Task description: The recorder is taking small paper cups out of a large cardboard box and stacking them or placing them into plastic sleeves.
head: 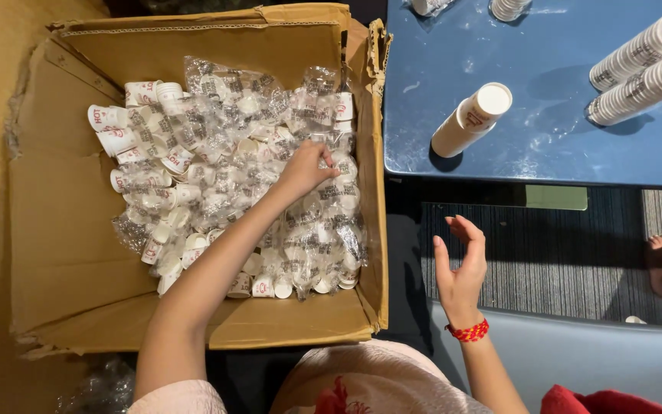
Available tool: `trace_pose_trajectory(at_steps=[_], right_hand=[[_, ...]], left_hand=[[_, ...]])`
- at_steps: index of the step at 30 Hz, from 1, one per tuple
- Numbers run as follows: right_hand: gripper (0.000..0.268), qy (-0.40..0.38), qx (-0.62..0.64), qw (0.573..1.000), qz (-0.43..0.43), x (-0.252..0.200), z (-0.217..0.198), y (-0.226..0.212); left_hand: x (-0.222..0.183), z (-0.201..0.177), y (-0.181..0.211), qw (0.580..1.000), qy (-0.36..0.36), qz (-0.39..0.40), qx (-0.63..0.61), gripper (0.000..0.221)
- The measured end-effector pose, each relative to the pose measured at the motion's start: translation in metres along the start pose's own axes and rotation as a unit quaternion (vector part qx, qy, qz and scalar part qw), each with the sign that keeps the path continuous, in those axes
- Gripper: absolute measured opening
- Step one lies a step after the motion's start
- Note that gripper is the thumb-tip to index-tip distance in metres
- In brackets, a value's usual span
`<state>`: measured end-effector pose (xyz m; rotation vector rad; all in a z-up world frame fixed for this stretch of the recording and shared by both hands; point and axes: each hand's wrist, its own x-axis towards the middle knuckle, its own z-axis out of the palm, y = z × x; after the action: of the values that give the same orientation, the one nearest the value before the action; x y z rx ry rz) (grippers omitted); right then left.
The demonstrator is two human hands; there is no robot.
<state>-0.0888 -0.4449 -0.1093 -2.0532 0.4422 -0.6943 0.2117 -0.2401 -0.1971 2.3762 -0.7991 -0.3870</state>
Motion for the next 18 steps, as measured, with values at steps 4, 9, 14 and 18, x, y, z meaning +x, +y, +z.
trace_pose_trajectory(at_steps=[4, 9, 14, 18], right_hand=[[0.043, -0.004, 0.010, 1.000, -0.003, 0.000, -0.003, -0.005], [0.042, -0.001, 0.046, 0.999, -0.013, 0.008, -0.005, -0.011], [0.033, -0.023, 0.156, 0.984, -0.079, 0.045, -0.017, -0.040], [0.042, -0.104, 0.297, 0.933, -0.176, 0.097, -0.046, -0.110]], left_hand=[[-0.014, -0.029, 0.040, 0.995, -0.025, -0.060, -0.069, 0.027], [-0.027, -0.069, 0.074, 0.994, 0.007, 0.012, -0.105, 0.008], [-0.058, -0.154, 0.189, 0.974, 0.014, 0.224, -0.030, 0.015], [-0.068, -0.173, 0.252, 0.939, -0.051, 0.334, -0.065, 0.011]])
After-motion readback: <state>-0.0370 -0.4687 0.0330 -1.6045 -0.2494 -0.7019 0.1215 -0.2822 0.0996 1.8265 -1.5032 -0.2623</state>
